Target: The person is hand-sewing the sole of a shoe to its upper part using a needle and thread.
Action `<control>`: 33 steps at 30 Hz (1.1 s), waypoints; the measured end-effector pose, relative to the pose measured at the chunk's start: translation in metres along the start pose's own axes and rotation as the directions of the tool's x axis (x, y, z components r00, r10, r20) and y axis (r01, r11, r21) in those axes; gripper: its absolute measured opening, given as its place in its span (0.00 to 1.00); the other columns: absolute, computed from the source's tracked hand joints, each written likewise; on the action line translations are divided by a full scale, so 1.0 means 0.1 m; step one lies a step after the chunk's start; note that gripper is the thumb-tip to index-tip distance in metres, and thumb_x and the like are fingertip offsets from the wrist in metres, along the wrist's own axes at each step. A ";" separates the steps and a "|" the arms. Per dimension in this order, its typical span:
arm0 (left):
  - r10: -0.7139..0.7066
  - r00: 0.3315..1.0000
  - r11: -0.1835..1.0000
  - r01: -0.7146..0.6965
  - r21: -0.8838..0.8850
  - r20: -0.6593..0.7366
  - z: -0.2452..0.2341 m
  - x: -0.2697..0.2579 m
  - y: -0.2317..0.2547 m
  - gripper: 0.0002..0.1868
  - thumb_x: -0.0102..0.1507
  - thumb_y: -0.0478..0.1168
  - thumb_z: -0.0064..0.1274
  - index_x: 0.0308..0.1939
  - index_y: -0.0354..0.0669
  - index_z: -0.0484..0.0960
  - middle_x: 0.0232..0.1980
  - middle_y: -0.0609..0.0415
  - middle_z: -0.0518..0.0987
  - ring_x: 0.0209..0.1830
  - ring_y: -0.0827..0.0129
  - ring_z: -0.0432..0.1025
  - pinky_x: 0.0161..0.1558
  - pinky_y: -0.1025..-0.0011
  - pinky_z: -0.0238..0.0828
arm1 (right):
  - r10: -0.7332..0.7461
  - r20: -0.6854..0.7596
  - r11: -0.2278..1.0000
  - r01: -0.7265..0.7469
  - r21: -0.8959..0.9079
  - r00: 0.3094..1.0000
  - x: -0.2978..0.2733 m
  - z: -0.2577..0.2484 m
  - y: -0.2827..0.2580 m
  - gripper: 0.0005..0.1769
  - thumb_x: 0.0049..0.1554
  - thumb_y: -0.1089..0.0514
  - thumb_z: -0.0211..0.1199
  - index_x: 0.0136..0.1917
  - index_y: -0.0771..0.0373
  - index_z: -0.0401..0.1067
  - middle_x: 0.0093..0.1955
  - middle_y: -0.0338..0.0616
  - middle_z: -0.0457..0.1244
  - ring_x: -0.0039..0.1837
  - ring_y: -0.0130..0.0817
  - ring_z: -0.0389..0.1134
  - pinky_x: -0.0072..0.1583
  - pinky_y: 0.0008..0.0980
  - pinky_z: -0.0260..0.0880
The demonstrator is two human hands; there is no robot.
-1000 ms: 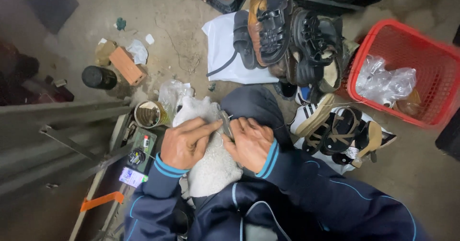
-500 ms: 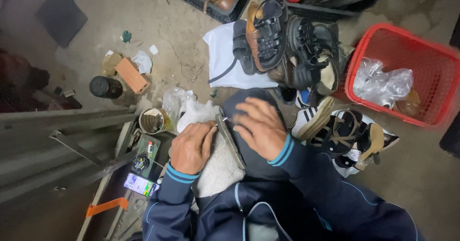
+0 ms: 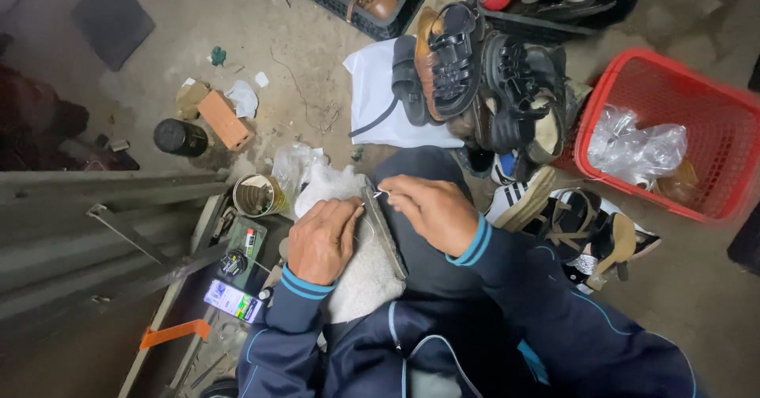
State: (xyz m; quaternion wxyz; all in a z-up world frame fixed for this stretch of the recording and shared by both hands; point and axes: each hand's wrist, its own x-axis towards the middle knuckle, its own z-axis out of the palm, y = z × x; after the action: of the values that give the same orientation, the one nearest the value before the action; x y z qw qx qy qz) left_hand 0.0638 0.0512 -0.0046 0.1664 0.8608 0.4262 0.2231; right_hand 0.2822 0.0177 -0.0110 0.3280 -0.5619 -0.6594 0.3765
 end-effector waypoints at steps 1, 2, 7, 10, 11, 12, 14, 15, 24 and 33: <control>-0.005 1.000 1.000 0.005 0.002 0.001 0.00 0.00 0.00 0.08 0.70 0.43 0.52 0.38 0.51 0.84 0.28 0.57 0.79 0.32 0.59 0.76 0.34 0.63 0.75 | -0.001 0.004 1.000 0.001 0.003 1.000 -0.02 0.02 0.02 0.17 0.66 0.63 0.53 0.66 0.63 0.72 0.48 0.54 0.73 0.51 0.47 0.77 0.47 0.45 0.83; -0.006 1.000 1.000 0.005 0.020 0.001 0.00 0.00 -0.01 0.08 0.71 0.44 0.52 0.38 0.52 0.84 0.28 0.57 0.78 0.32 0.59 0.76 0.35 0.63 0.75 | -0.007 0.068 0.999 0.010 -0.042 0.998 -0.04 0.05 0.04 0.18 0.66 0.64 0.53 0.69 0.64 0.68 0.47 0.54 0.73 0.50 0.48 0.77 0.46 0.48 0.82; -0.041 0.999 0.998 0.042 0.054 -0.004 0.03 0.01 -0.07 0.10 0.71 0.44 0.51 0.36 0.50 0.82 0.26 0.54 0.77 0.32 0.56 0.77 0.35 0.62 0.75 | -0.024 0.056 0.996 0.029 -0.089 0.998 -0.09 0.02 0.10 0.28 0.64 0.63 0.57 0.76 0.64 0.61 0.46 0.52 0.73 0.49 0.47 0.77 0.49 0.50 0.80; -0.071 0.997 0.997 0.072 -0.027 0.042 0.04 0.00 -0.14 0.10 0.70 0.46 0.54 0.36 0.49 0.81 0.29 0.51 0.79 0.35 0.52 0.78 0.35 0.58 0.75 | -0.017 -0.044 1.000 0.016 -0.022 0.999 -0.09 0.03 0.16 0.28 0.64 0.66 0.56 0.77 0.63 0.62 0.47 0.53 0.74 0.50 0.47 0.77 0.50 0.47 0.80; -0.104 0.993 0.993 0.107 -0.047 0.063 0.03 -0.03 -0.16 0.12 0.69 0.48 0.55 0.35 0.48 0.81 0.28 0.51 0.79 0.34 0.52 0.78 0.35 0.57 0.75 | -0.031 -0.042 1.000 0.032 0.001 0.999 -0.10 0.04 0.16 0.28 0.63 0.66 0.57 0.76 0.63 0.63 0.47 0.52 0.74 0.50 0.46 0.77 0.50 0.47 0.81; -0.137 0.987 0.987 0.143 -0.067 0.085 0.01 -0.07 -0.20 0.13 0.68 0.50 0.57 0.34 0.47 0.81 0.27 0.50 0.79 0.34 0.51 0.78 0.35 0.57 0.75 | -0.046 -0.041 0.999 0.047 0.024 0.998 -0.10 0.06 0.15 0.28 0.62 0.67 0.58 0.75 0.63 0.64 0.46 0.52 0.74 0.50 0.45 0.77 0.51 0.46 0.81; -0.221 0.970 0.975 0.221 0.004 0.100 -0.06 -0.12 -0.17 0.20 0.66 0.56 0.58 0.30 0.46 0.79 0.25 0.49 0.78 0.32 0.50 0.78 0.34 0.55 0.74 | -0.060 -0.045 0.998 0.062 0.029 0.997 -0.08 0.11 0.04 0.28 0.63 0.67 0.57 0.76 0.63 0.64 0.47 0.52 0.74 0.49 0.44 0.77 0.49 0.46 0.81; -0.292 0.950 0.956 0.286 0.073 0.106 -0.09 -0.13 -0.17 0.27 0.63 0.63 0.60 0.26 0.45 0.77 0.22 0.48 0.78 0.30 0.50 0.78 0.33 0.53 0.73 | -0.076 -0.059 0.997 0.077 0.027 0.995 -0.06 0.12 -0.02 0.28 0.64 0.66 0.56 0.76 0.63 0.63 0.47 0.51 0.74 0.48 0.44 0.78 0.48 0.45 0.82; -0.686 0.724 0.726 0.675 0.135 0.073 -0.22 -0.57 -0.43 0.31 0.59 0.70 0.60 0.26 0.44 0.86 0.21 0.46 0.81 0.31 0.47 0.80 0.37 0.55 0.74 | -0.015 -0.043 0.974 0.005 -0.225 0.999 -0.09 0.34 0.26 0.17 0.64 0.59 0.54 0.62 0.59 0.78 0.35 0.42 0.71 0.33 0.41 0.72 0.30 0.37 0.72; -0.470 0.872 0.661 0.449 -0.601 0.135 0.05 -0.44 -0.47 0.28 0.71 0.46 0.55 0.15 0.46 0.72 0.11 0.62 0.65 0.16 0.77 0.59 0.22 0.78 0.61 | -0.139 -0.041 0.714 0.129 0.688 0.989 -0.28 -0.24 0.03 0.10 0.61 0.62 0.54 0.47 0.66 0.75 0.71 0.65 0.61 0.64 0.47 0.69 0.61 0.47 0.71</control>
State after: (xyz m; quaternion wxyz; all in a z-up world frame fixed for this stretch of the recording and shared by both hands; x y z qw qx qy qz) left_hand 0.0119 0.0429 -0.0420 0.4811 0.6193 0.5355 0.3135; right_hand 0.3085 -0.0071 -0.0025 0.5350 -0.3482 -0.5136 0.5734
